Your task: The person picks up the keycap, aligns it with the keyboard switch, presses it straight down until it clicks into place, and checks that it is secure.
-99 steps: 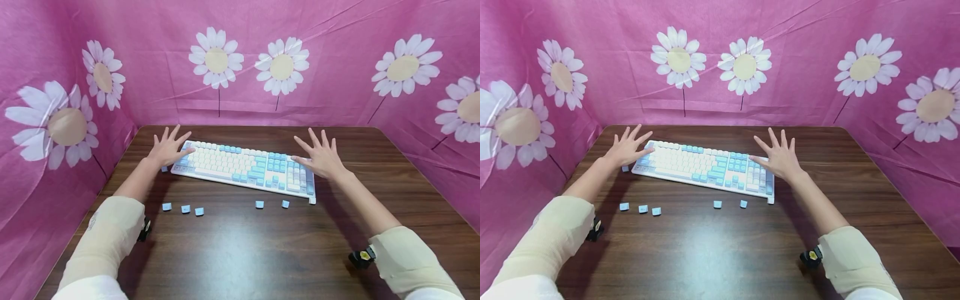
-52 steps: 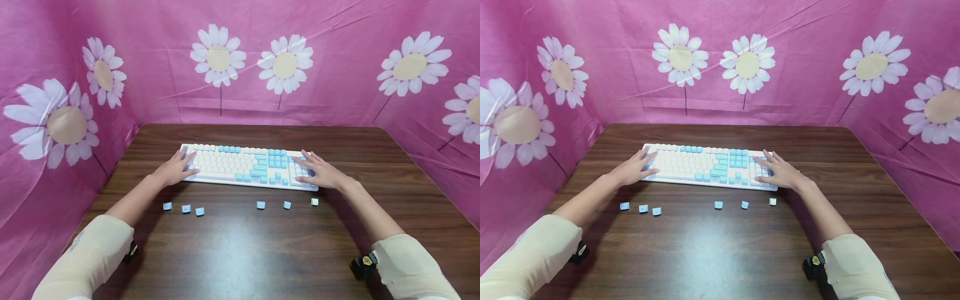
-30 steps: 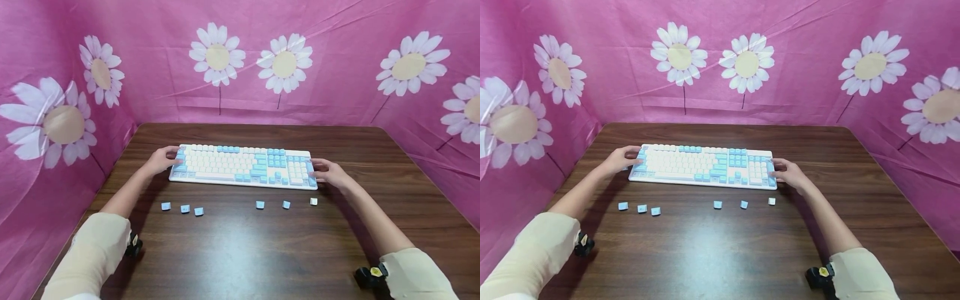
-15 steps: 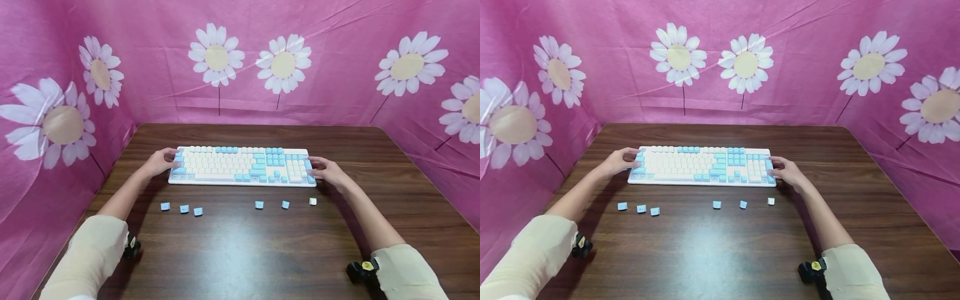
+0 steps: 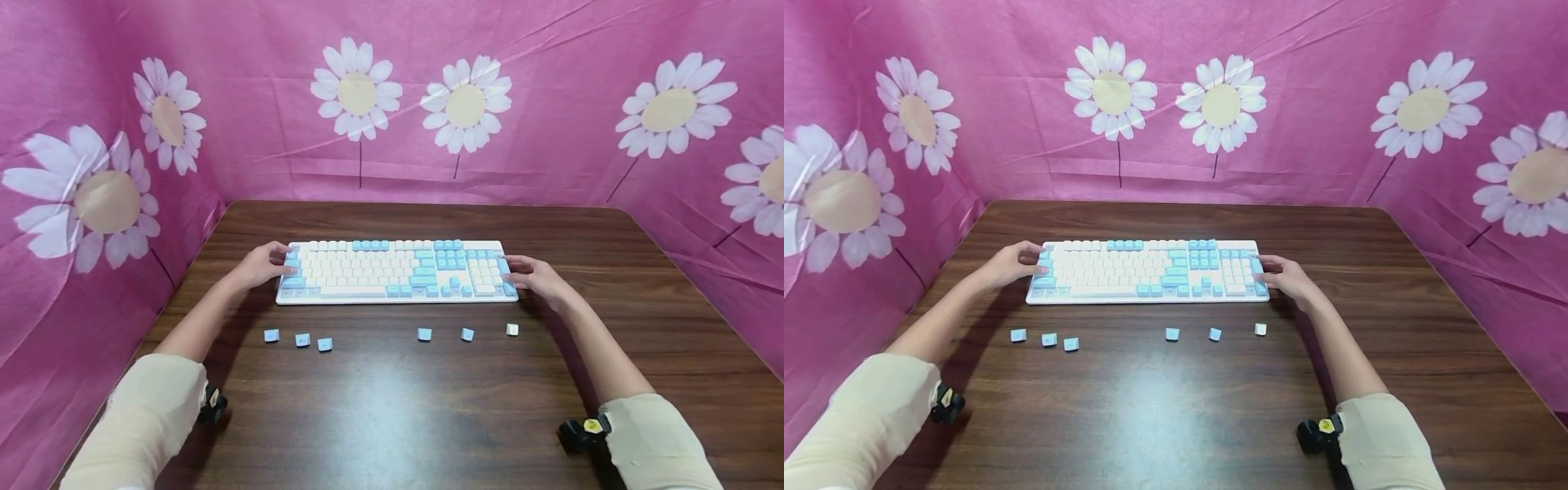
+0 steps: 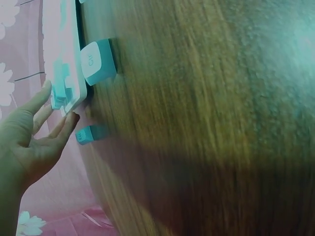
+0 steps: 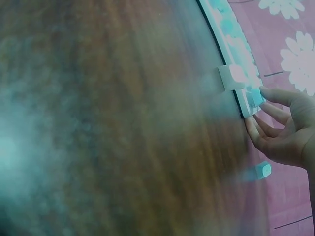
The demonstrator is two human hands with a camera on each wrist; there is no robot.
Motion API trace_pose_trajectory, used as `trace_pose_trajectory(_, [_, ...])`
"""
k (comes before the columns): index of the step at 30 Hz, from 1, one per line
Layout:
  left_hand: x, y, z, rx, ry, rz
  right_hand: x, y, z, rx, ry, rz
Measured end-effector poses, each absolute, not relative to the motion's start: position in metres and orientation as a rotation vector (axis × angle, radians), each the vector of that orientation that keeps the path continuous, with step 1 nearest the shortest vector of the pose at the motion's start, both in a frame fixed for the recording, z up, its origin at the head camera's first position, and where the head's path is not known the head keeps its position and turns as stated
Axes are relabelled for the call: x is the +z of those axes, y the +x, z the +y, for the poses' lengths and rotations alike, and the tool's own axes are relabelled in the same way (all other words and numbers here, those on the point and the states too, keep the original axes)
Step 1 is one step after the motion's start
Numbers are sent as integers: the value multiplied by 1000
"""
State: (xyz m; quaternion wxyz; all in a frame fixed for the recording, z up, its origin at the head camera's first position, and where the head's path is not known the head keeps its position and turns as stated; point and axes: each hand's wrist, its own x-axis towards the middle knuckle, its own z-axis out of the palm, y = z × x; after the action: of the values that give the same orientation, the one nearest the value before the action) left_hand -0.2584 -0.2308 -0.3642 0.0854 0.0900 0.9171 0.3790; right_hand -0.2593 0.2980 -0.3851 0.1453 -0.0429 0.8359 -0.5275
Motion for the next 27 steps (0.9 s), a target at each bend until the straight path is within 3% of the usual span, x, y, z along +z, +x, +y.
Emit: trace_pose_trajectory(27, [-360,-252,-231,1061,258,2748,-384,-245,301,-1473,-166,2439])
